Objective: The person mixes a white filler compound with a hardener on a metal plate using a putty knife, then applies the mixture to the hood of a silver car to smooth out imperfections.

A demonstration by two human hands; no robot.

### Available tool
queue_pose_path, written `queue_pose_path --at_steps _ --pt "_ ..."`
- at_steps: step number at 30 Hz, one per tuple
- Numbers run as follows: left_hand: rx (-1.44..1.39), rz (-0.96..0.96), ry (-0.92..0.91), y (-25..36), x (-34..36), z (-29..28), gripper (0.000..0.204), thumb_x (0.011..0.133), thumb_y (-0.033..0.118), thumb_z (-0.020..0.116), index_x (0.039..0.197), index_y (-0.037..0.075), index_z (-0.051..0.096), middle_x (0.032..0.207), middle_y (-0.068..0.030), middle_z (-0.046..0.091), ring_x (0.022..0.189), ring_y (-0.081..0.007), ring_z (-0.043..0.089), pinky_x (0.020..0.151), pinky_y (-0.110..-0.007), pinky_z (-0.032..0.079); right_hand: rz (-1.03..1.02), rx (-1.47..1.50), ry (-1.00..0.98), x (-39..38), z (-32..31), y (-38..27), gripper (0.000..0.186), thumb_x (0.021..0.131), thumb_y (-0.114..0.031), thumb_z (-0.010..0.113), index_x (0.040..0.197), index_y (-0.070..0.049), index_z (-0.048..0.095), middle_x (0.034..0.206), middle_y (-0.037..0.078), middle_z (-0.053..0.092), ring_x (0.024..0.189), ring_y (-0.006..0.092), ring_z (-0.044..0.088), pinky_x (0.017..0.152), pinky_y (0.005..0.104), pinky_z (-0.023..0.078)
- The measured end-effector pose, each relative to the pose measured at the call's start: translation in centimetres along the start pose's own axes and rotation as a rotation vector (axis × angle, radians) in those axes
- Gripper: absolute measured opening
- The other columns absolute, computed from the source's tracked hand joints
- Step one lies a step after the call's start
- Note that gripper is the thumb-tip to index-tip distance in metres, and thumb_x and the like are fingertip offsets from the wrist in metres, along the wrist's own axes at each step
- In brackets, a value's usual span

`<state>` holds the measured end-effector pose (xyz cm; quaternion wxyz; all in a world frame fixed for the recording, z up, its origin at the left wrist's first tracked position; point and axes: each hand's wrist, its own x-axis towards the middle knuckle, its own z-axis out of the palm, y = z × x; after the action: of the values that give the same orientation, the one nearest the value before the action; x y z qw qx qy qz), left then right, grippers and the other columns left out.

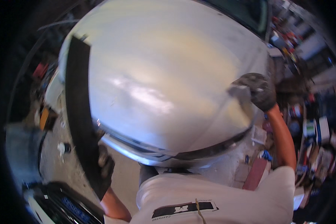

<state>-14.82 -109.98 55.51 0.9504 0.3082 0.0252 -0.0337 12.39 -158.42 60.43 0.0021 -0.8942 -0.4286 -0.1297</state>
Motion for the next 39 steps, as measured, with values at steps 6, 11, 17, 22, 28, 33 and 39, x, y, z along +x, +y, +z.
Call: queue_pose_path --at_steps 6,11,17,22,28,33,39 --pt "1.023 0.745 0.778 -1.6 4.9 -4.2 0.029 0.102 0.025 0.052 0.105 -0.002 0.064 0.093 -0.0079 0.064 0.09 -0.0151 0.059 0.082 -0.031 0.048 0.102 0.168 0.412 6.1 -1.9 -15.9 0.03 0.089 0.003 0.053 0.117 -0.003 0.063 0.11 0.016 0.065 0.107 0.0308 0.061 0.094 0.0418 0.048" --pt "1.199 0.863 0.868 0.6 7.6 -6.3 0.022 0.102 0.02 0.051 0.104 -0.001 0.057 0.094 -0.0151 0.06 0.085 -0.0246 0.056 0.08 -0.037 0.046 -0.026 0.186 0.455 11.7 0.0 -30.3 0.035 0.086 -0.006 0.056 0.121 -0.005 0.062 0.116 0.012 0.062 0.105 0.0311 0.059 0.09 0.0457 0.046" --pt "1.161 0.893 0.701 3.2 7.3 -8.0 0.023 0.102 0.02 0.049 0.104 -0.003 0.055 0.091 -0.0135 0.058 0.084 -0.0224 0.054 0.08 -0.035 0.045 0.07 0.147 0.48 17.7 3.6 -39.1 0.05 0.076 -0.024 0.073 0.122 -0.011 0.062 0.118 0.01 0.058 0.107 0.0312 0.057 0.088 0.0484 0.045" --pt "1.052 0.81 0.591 4.1 6.7 -8.8 0.025 0.103 0.021 0.047 0.107 -0.002 0.056 0.096 -0.011 0.059 0.088 -0.0187 0.054 0.081 -0.034 0.045 0.118 0.137 0.421 19.8 5.8 -42.4 0.049 0.08 -0.027 0.068 0.126 -0.011 0.062 0.123 0.013 0.058 0.111 0.032 0.055 0.095 0.0526 0.042" --pt "1.156 0.893 0.68 6.7 6.5 -11.7 0.026 0.103 0.023 0.045 0.105 -0.001 0.055 0.089 -0.0138 0.057 0.083 -0.0243 0.054 0.078 -0.037 0.045 0.23 0.24 0.179 17.6 5.7 -41.1 0.044 0.08 -0.014 0.06 0.123 -0.01 0.063 0.118 0.013 0.061 0.105 0.0324 0.056 0.091 0.0491 0.043" --pt "1.083 0.9 0.812 9.6 4.9 -15.2 0.025 0.102 0.021 0.049 0.109 -0.001 0.058 0.099 -0.0118 0.061 0.089 -0.0223 0.055 0.082 -0.034 0.046 0.456 0.051 0.158 14.8 8.8 -38.1 0.043 0.08 -0.014 0.058 0.123 -0.011 0.064 0.12 0.012 0.061 0.107 0.0321 0.054 0.092 0.05 0.042" --pt "1.068 0.861 0.791 9.9 3.3 -16.3 0.026 0.102 0.021 0.052 0.111 -0.003 0.058 0.103 -0.0131 0.061 0.093 -0.0205 0.055 0.085 -0.034 0.045 0.379 -0.051 0.17 15.7 13.1 -37.2 0.043 0.083 -0.016 0.055 0.125 -0.013 0.063 0.125 0.013 0.059 0.118 0.0338 0.053 0.103 0.0513 0.036"
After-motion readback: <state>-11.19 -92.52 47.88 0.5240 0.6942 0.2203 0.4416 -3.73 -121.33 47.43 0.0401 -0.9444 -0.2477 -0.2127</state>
